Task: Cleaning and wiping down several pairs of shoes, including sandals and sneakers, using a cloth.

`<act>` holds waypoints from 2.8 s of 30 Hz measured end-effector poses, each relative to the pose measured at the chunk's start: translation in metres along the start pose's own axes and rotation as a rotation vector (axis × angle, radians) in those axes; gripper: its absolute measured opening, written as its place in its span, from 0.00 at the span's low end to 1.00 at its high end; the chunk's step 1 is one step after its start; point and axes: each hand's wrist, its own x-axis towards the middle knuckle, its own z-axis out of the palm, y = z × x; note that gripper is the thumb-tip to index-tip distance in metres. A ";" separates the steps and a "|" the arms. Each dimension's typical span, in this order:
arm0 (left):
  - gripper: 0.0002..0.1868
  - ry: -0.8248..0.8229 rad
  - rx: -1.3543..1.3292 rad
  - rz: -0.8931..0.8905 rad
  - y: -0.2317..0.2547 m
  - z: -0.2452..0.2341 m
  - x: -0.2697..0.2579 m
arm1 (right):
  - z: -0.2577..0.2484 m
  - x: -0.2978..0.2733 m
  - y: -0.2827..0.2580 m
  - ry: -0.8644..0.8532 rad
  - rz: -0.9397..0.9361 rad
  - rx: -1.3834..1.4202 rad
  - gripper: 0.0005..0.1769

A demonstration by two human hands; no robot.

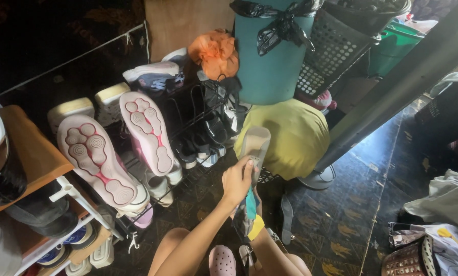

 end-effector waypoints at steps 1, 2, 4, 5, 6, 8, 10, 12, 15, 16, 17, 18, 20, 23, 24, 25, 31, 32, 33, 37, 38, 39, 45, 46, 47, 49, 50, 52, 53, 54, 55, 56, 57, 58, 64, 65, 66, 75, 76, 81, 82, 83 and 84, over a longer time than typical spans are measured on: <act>0.19 -0.001 0.000 -0.001 0.003 -0.003 0.000 | 0.015 0.000 -0.001 0.001 -0.001 0.001 0.25; 0.20 -0.013 -0.056 0.046 0.005 -0.005 -0.001 | 0.030 0.000 -0.003 0.034 -0.070 -0.105 0.25; 0.20 -0.025 -0.113 0.093 0.009 -0.009 -0.002 | 0.043 0.003 -0.012 0.067 -0.139 -0.213 0.26; 0.20 -0.093 -0.220 0.128 0.011 -0.010 -0.002 | 0.041 0.007 -0.019 0.117 -0.287 -0.330 0.22; 0.21 -0.161 -0.326 0.163 0.012 -0.011 -0.002 | 0.039 0.011 -0.026 0.166 -0.436 -0.446 0.19; 0.22 -0.197 -0.367 0.211 0.013 -0.012 -0.008 | 0.030 0.009 -0.043 0.201 -0.536 -0.525 0.17; 0.23 -0.228 -0.405 0.270 0.005 -0.005 -0.007 | 0.028 0.009 -0.061 0.225 -0.641 -0.605 0.15; 0.26 -0.154 -0.460 0.291 -0.015 0.009 -0.008 | 0.031 0.005 -0.075 0.011 -0.631 -0.583 0.21; 0.33 -0.118 -0.648 0.134 0.001 -0.004 -0.004 | 0.044 -0.010 -0.088 0.484 -0.696 -0.567 0.17; 0.33 -0.119 -0.645 0.132 0.001 -0.006 0.003 | 0.027 -0.012 -0.093 0.485 -0.695 -0.564 0.17; 0.41 -0.124 -0.783 0.044 0.002 -0.009 0.010 | 0.010 -0.013 -0.098 0.362 -0.860 -0.855 0.15; 0.50 -0.126 -0.919 -0.046 0.002 -0.011 0.018 | -0.007 -0.014 -0.102 0.224 -1.019 -1.145 0.22; 0.53 -0.102 -1.027 -0.143 -0.025 -0.003 0.025 | 0.035 -0.026 -0.080 0.313 -0.994 -1.400 0.17; 0.57 -0.052 -1.241 -0.291 -0.034 -0.006 0.035 | 0.064 -0.027 -0.060 0.314 -1.087 -1.838 0.13; 0.58 -0.032 -1.347 -0.349 -0.033 -0.009 0.039 | 0.067 -0.025 -0.056 0.227 -1.216 -2.015 0.13; 0.58 -0.024 -1.346 -0.349 -0.033 -0.010 0.040 | 0.085 -0.027 -0.046 0.220 -1.211 -2.013 0.13; 0.59 -0.031 -1.635 -0.360 -0.045 -0.013 0.045 | 0.114 -0.033 -0.017 0.109 -1.558 -2.391 0.21; 0.60 -0.062 -1.675 -0.340 -0.052 -0.011 0.045 | 0.113 -0.033 -0.017 0.116 -1.539 -2.407 0.21; 0.60 -0.094 -1.715 -0.319 -0.058 -0.008 0.046 | 0.113 -0.034 -0.017 0.124 -1.521 -2.425 0.22; 0.57 0.000 -1.606 -0.471 -0.066 -0.002 0.046 | 0.100 -0.033 -0.028 0.181 -1.428 -2.426 0.21; 0.51 0.118 -1.455 -0.589 -0.082 0.008 0.045 | 0.094 -0.032 -0.034 0.334 -1.202 -2.373 0.19; 0.47 0.236 -1.299 -0.701 -0.097 0.017 0.044 | 0.088 -0.032 -0.041 0.469 -0.975 -2.303 0.19; 0.32 0.217 -0.918 -0.693 -0.133 0.080 0.000 | 0.019 -0.010 -0.062 0.614 -0.277 -2.498 0.24; 0.32 0.226 -0.917 -0.699 -0.112 0.070 -0.006 | -0.028 -0.004 -0.067 0.605 -0.267 -2.499 0.24; 0.27 0.102 -0.955 -0.811 -0.092 0.059 -0.009 | -0.076 0.005 -0.074 0.424 -0.149 -2.486 0.25; 0.23 -0.015 -0.988 -0.930 -0.073 0.059 -0.018 | -0.129 0.025 -0.076 0.236 -0.024 -2.456 0.26; 0.21 -0.074 -1.008 -0.905 -0.075 0.069 -0.023 | -0.136 0.037 -0.071 0.221 -0.039 -2.469 0.26; 0.18 -0.127 -1.024 -0.899 -0.062 0.065 -0.030 | -0.152 0.053 -0.059 0.198 -0.057 -2.489 0.25; 0.18 -0.203 -1.001 -0.924 -0.047 0.053 -0.030 | -0.161 0.060 -0.056 0.185 -0.063 -2.504 0.24; 0.18 -0.280 -0.977 -0.948 -0.032 0.041 -0.030 | -0.170 0.066 -0.053 0.171 -0.069 -2.519 0.24; 0.18 -0.268 -0.978 -0.955 -0.033 0.039 -0.029 | -0.178 0.080 -0.050 0.151 -0.086 -2.532 0.24; 0.17 -0.294 -0.979 -0.936 -0.034 0.037 -0.028 | -0.186 0.093 -0.047 0.130 -0.102 -2.545 0.24; 0.16 -0.322 -0.976 -0.920 -0.035 0.034 -0.028 | -0.195 0.105 -0.041 0.114 -0.119 -2.553 0.24; 0.16 -0.313 -0.973 -0.929 -0.036 0.026 -0.027 | -0.204 0.116 -0.035 0.098 -0.136 -2.561 0.24; 0.14 -0.353 -0.923 -0.823 -0.041 0.008 -0.014 | -0.241 0.189 -0.013 0.035 -0.154 -2.539 0.26; 0.14 -0.330 -0.953 -0.806 -0.046 0.012 -0.015 | -0.253 0.200 -0.007 0.043 -0.250 -2.493 0.27; 0.14 -0.307 -0.982 -0.788 -0.051 0.016 -0.016 | -0.264 0.211 -0.001 0.051 -0.343 -2.443 0.27; 0.14 -0.316 -1.025 -0.733 -0.084 0.017 -0.015 | -0.304 0.254 0.028 -0.038 -0.474 -2.405 0.27; 0.14 -0.308 -1.024 -0.737 -0.085 0.016 -0.014 | -0.306 0.256 0.030 -0.044 -0.469 -2.402 0.27; 0.15 -0.291 -1.020 -0.756 -0.089 0.013 -0.011 | -0.315 0.264 0.035 0.027 -0.333 -2.442 0.28; 0.15 -0.290 -1.019 -0.758 -0.086 0.010 -0.009 | -0.316 0.263 0.035 0.026 -0.331 -2.441 0.28; 0.15 -0.295 -0.997 -0.771 -0.084 0.007 -0.007 | -0.316 0.264 0.034 0.047 -0.302 -2.452 0.28; 0.14 -0.301 -0.975 -0.784 -0.081 0.004 -0.006 | -0.316 0.265 0.034 0.068 -0.274 -2.462 0.28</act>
